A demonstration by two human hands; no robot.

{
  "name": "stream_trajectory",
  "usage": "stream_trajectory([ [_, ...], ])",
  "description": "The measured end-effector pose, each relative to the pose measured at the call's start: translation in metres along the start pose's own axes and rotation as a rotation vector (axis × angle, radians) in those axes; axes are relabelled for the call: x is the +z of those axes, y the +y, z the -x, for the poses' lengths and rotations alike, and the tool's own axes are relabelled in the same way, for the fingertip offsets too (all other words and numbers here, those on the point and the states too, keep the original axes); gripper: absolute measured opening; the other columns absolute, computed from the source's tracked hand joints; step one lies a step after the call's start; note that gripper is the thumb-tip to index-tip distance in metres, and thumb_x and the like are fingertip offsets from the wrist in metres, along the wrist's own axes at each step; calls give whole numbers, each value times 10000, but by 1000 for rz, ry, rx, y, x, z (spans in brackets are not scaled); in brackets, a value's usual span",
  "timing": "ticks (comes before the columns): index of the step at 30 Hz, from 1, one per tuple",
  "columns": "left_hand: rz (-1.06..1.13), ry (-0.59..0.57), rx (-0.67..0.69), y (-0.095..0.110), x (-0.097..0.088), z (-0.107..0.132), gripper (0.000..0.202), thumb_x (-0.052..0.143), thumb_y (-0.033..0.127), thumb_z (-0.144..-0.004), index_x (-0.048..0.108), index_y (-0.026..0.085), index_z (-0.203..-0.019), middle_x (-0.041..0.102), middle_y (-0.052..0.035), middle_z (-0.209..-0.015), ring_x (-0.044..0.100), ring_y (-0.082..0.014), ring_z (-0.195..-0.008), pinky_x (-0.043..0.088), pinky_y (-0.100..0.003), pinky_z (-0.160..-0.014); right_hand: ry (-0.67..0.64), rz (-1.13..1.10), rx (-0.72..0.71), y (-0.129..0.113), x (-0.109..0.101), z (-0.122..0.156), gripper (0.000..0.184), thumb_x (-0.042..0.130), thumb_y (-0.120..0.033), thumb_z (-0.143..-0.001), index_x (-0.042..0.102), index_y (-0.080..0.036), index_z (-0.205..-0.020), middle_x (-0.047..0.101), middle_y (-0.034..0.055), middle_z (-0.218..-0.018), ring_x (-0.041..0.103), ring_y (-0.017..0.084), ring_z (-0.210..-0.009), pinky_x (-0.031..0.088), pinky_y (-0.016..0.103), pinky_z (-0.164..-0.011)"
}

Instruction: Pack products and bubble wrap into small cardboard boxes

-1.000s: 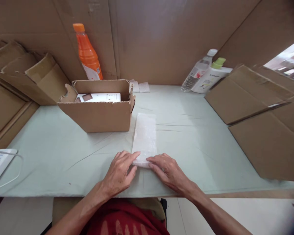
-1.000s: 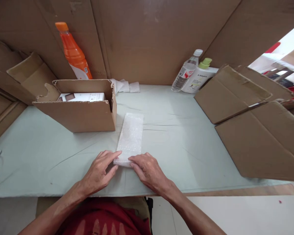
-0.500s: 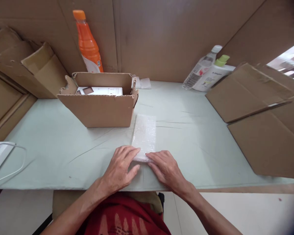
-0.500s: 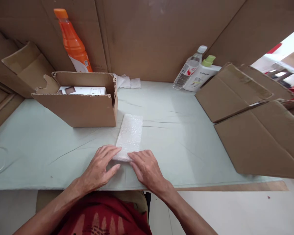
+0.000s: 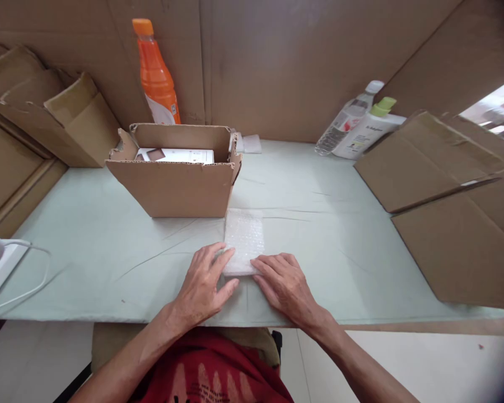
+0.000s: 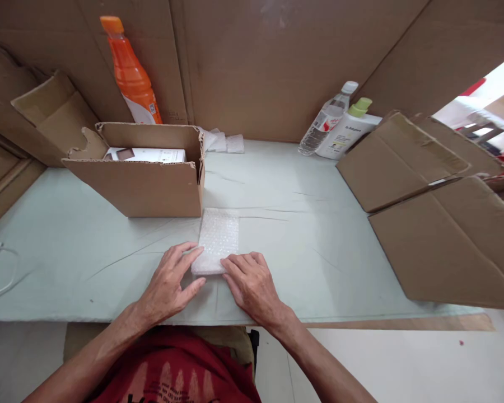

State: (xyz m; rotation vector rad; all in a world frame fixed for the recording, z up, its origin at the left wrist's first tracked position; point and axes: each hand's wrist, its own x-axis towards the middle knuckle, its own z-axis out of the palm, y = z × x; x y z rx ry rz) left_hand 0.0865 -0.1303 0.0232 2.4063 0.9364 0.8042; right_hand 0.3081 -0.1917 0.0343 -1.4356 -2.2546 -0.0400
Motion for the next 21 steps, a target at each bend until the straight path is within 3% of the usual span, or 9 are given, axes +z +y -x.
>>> stream_trajectory([
  [3, 122, -14, 36, 4, -6, 9, 507, 524, 108, -897, 458, 179, -1395, 630, -107, -1216, 561, -238, -1129, 445, -402, -1001, 30, -153, 59, -4, -1, 3, 179, 546, -141, -969, 610, -169, -1134, 747, 54, -945, 645, 199, -785, 456, 367, -747],
  [6, 211, -29, -48, 5, -8, 9, 501, 489, 86, -893, 467, 190, -1382, 685, -63, -1071, 607, -202, -993, 476, -363, -923, 7, -262, 158, -9, -5, 12, 199, 560, -188, -983, 605, -194, -1177, 743, 40, -933, 656, 179, -788, 478, 332, -735],
  [11, 71, -107, -166, 0, 0, -13, 460, 515, 165, -886, 527, 148, -1345, 699, -81, -960, 622, -241, -889, 495, -414, -843, 110, -40, 157, -12, -10, 17, 302, 605, -306, -967, 583, -181, -1241, 695, 142, -1161, 644, 281, -1028, 463, 423, -832],
  [15, 21, -84, -249, -2, 2, -23, 396, 531, 245, -902, 578, 152, -1284, 692, -111, -1012, 621, -277, -947, 496, -475, -886, 8, 26, 74, -9, -1, 12, 290, 606, -291, -959, 609, -175, -1224, 716, 138, -1146, 658, 290, -994, 465, 440, -814],
  [17, 171, -42, -364, 1, -1, -17, 415, 544, 309, -909, 564, 170, -1299, 679, -108, -1056, 629, -251, -923, 528, -435, -840, 37, -41, 123, -5, 6, 10, 227, 569, -242, -968, 638, -185, -1176, 746, 111, -1063, 676, 265, -922, 486, 424, -791],
  [19, 425, -5, -524, 6, -2, -6, 485, 557, 351, -906, 504, 183, -1359, 658, -121, -1162, 646, -228, -953, 554, -385, -803, 104, -192, 287, -3, 10, 8, 216, 564, -255, -965, 654, -206, -1155, 757, 89, -1036, 690, 245, -905, 524, 397, -795],
  [21, 728, 21, -650, 12, 0, 5, 598, 587, 348, -879, 414, 175, -1425, 613, -153, -1297, 648, -237, -1085, 564, -380, -864, 118, -397, 469, -5, 10, 6, 239, 584, -312, -953, 654, -223, -1164, 753, 76, -1064, 703, 229, -927, 558, 357, -814],
])
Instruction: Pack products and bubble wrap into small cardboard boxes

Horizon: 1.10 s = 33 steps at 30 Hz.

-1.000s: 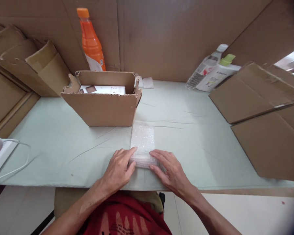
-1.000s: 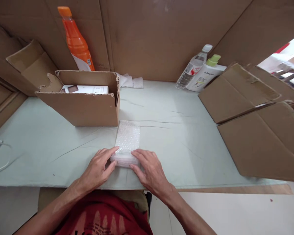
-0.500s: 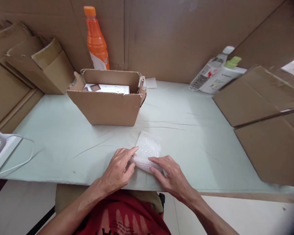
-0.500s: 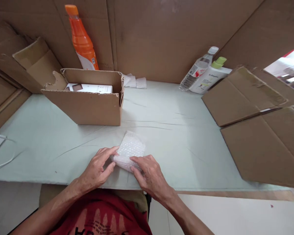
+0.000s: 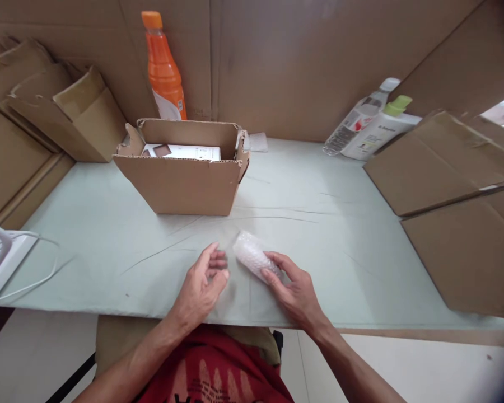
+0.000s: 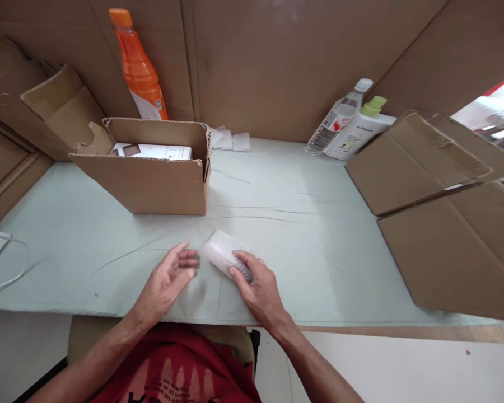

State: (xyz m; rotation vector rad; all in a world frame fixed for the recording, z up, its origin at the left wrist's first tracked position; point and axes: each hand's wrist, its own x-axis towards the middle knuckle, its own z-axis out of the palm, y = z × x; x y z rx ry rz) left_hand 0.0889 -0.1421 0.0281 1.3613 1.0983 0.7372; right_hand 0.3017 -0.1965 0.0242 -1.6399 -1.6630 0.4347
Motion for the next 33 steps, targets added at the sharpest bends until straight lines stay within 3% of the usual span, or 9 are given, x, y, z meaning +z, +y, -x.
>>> stream_trajectory([
  [3, 313, -71, -89, -4, 9, 8, 723, 619, 308, -819, 339, 130, -1461, 608, -172, -1332, 623, -257, -1199, 533, -402, -987, -135, -216, 90, -8, 0, 1, 233, 581, -340, -951, 656, -225, -1140, 749, 64, -1043, 719, 209, -909, 582, 311, -796],
  [7, 218, -3, -72, 0, 17, 8, 690, 573, 257, -834, 346, 133, -1473, 672, -133, -1229, 678, -219, -1061, 556, -374, -941, -127, -102, -50, -15, -7, 2, 271, 638, -385, -924, 661, -244, -1154, 680, 114, -1250, 649, 283, -1155, 540, 440, -969],
  [11, -189, 81, 265, 10, 17, 14, 618, 590, 180, -827, 443, 191, -1427, 677, -105, -1225, 671, -219, -1071, 546, -371, -968, -174, -146, -75, -24, -20, -6, 664, 696, -548, -865, 494, -249, -1423, 571, 157, -1404, 641, 289, -1150, 543, 449, -968],
  [15, -333, 107, 564, 16, 13, 21, 683, 590, 142, -825, 380, 209, -1472, 681, -99, -1220, 658, -220, -1110, 531, -383, -1004, -181, -350, -136, -40, -19, -17, 322, 680, -447, -906, 635, -255, -1162, 710, 83, -1096, 682, 236, -998, 571, 349, -869],
  [19, -279, -43, 381, 9, 2, 15, 618, 590, 149, -809, 477, 174, -1416, 664, -114, -1314, 636, -237, -1206, 513, -366, -1045, -88, -425, -22, -34, -9, -22, 197, 687, -386, -891, 635, -235, -1005, 707, 53, -944, 686, 195, -805, 574, 269, -674],
  [22, -251, -161, 243, 3, -8, 7, 507, 529, 104, -799, 603, 183, -1294, 714, -71, -1235, 674, -214, -1130, 526, -323, -1004, -133, -299, 8, -22, -11, -25, 297, 716, -382, -857, 645, -235, -1105, 722, 56, -992, 691, 201, -836, 587, 284, -728],
  [26, -321, -226, 268, 1, -11, 3, 551, 509, 71, -786, 606, 231, -1304, 720, -32, -1222, 683, -206, -1083, 527, -313, -960, -302, -195, -82, -20, -18, -30, 458, 703, -390, -871, 605, -262, -1300, 731, 65, -1131, 699, 222, -977, 586, 332, -862],
  [29, -332, -256, 306, 4, -14, 2, 557, 504, 63, -781, 619, 250, -1293, 728, -22, -1196, 687, -204, -1054, 529, -313, -942, -408, -102, -105, -30, -22, -39, 226, 610, -349, -935, 702, -272, -1127, 760, 40, -1047, 720, 208, -919, 590, 265, -677],
  [33, -263, -184, 288, 14, -38, -3, 519, 557, 157, -835, 585, 247, -1346, 734, -36, -1134, 691, -187, -983, 557, -307, -881, -321, -41, -105, -55, -46, -67, 181, 655, -356, -895, 740, -266, -1028, 774, 32, -967, 724, 207, -818, 537, 230, -522],
])
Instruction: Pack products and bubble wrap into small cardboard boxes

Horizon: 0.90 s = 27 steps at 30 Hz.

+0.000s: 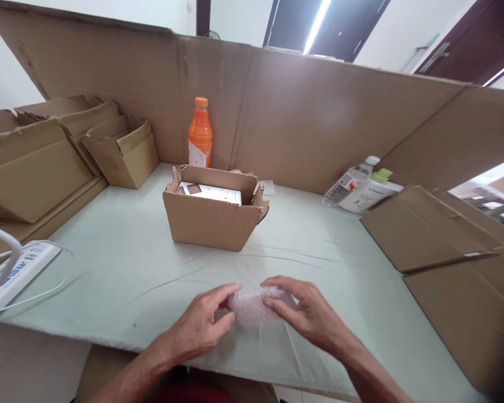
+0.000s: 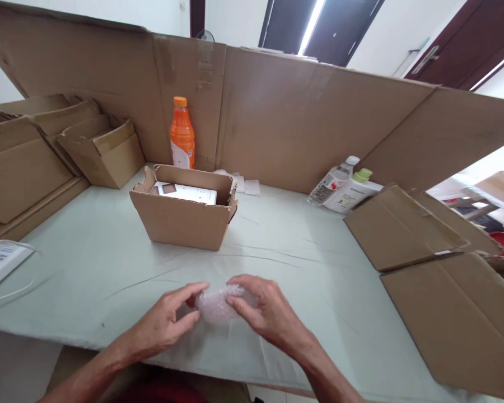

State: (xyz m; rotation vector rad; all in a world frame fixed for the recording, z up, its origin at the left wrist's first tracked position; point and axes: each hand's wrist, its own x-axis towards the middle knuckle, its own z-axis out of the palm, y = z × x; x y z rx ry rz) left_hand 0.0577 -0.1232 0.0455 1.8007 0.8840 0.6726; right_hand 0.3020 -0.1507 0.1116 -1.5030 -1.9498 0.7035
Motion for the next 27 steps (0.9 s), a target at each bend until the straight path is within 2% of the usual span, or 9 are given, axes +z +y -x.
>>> stream_trajectory([
  [3, 39, 195, -10, -4, -30, -5, 516, 608, 272, -862, 552, 251, -1374, 728, -55, -1134, 688, -194, -1009, 576, -314, -840, 235, -87, -36, -22, -38, -34, 202, 689, -410, -869, 741, -248, -977, 750, 29, -829, 682, 189, -679, 528, 257, -527],
  [5, 39, 353, -49, -12, -45, -11, 467, 598, 316, -877, 574, 238, -1336, 729, -73, -1124, 694, -200, -985, 582, -299, -738, 422, -129, -81, -34, -61, -68, 248, 693, -436, -862, 728, -231, -997, 732, 35, -847, 661, 184, -702, 522, 275, -572],
  [7, 19, 468, -94, -25, -51, -18, 421, 578, 325, -878, 604, 200, -1279, 735, -93, -1090, 701, -204, -946, 570, -286, -666, 508, -109, -104, -43, -76, -108, 288, 673, -419, -867, 707, -196, -1045, 725, 56, -924, 657, 189, -783, 522, 294, -651],
  [9, -16, 508, -110, -40, -49, -24, 376, 554, 299, -863, 639, 166, -1204, 743, -102, -1045, 707, -201, -901, 563, -288, -649, 437, 78, -20, -51, -83, -146, 276, 649, -360, -857, 702, -156, -1037, 723, 78, -937, 660, 208, -825, 519, 318, -707],
  [11, -51, 495, -92, -53, -43, -27, 348, 539, 258, -839, 665, 159, -1148, 747, -102, -1029, 708, -203, -889, 561, -296, -651, 281, 457, 140, -59, -83, -178, 227, 634, -288, -829, 720, -141, -978, 727, 97, -888, 672, 252, -837, 510, 355, -721],
  [13, -96, 468, -58, -60, -37, -27, 343, 536, 225, -820, 681, 173, -1126, 749, -96, -1038, 704, -215, -925, 561, -305, -662, 137, 845, 258, -68, -75, -200, 203, 619, -242, -817, 742, -144, -945, 736, 130, -893, 685, 314, -887, 502, 393, -740],
  [15, -150, 446, -23, -63, -34, -25, 338, 536, 210, -818, 688, 190, -1119, 753, -90, -1043, 698, -224, -954, 566, -321, -690, 49, 1058, 291, -75, -62, -214, 224, 595, -215, -831, 755, -147, -970, 744, 167, -952, 691, 347, -944, 498, 401, -759],
  [20, -221, 430, 18, -63, -38, -23, 305, 522, 210, -831, 694, 196, -1082, 760, -85, -1003, 706, -236, -924, 584, -379, -762, -131, 1062, 247, -79, -38, -228, 311, 605, -208, -827, 724, -166, -1112, 751, 145, -1079, 695, 302, -975, 475, 316, -717],
  [27, -293, 469, 84, -69, -37, -23, 295, 499, 222, -849, 700, 197, -1063, 767, -86, -976, 709, -254, -914, 563, -465, -863, -251, 989, 194, -74, -45, -217, 270, 631, -216, -805, 723, -221, -1058, 760, 59, -1026, 684, 228, -892, 404, 262, -627],
])
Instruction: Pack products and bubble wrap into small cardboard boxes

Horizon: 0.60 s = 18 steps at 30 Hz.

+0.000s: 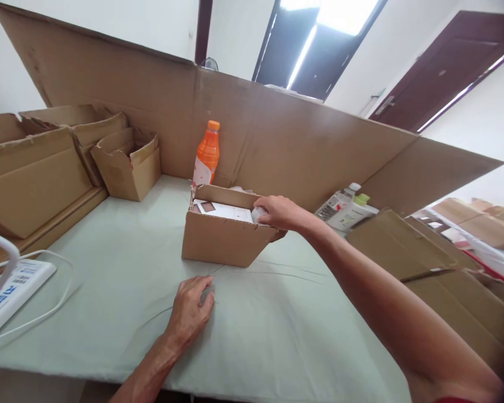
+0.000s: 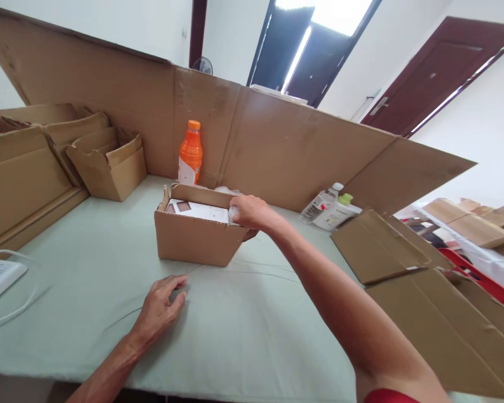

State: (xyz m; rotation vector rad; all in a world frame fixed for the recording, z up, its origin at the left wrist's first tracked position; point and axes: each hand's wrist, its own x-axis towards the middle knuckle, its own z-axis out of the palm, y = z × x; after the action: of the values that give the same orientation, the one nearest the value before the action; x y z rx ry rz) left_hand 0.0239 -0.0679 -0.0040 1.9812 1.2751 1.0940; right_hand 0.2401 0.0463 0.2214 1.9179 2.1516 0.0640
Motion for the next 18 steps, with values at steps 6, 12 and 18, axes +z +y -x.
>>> stream_trajectory([
  [6, -9, 2, -9, 1, -1, -2, 285, 495, 219, -846, 707, 183, -1034, 761, -91, -972, 713, -245, -902, 591, -421, -774, 68, 1, 16, -4, 5, -8, 165, 660, -222, -799, 751, -205, -936, 760, 87, -998, 686, 264, -928, 410, 297, -681],
  [12, 31, 195, -105, 11, -47, -5, 344, 518, 304, -893, 661, 208, -1191, 644, -122, -1254, 636, -264, -1122, 504, -227, -486, 618, -299, -11, 36, 38, 46, 233, 577, -333, -930, 712, -205, -1070, 744, 75, -1104, 670, 242, -964, 433, 380, -874],
  [18, 134, 284, -251, 2, -72, -46, 564, 601, 355, -837, 527, 231, -1383, 544, -115, -1407, 610, -268, -1202, 583, -378, -878, 506, -798, 55, 33, 136, 77, 401, 623, -392, -856, 617, -209, -1213, 738, 90, -1093, 700, 233, -887, 507, 331, -697],
])
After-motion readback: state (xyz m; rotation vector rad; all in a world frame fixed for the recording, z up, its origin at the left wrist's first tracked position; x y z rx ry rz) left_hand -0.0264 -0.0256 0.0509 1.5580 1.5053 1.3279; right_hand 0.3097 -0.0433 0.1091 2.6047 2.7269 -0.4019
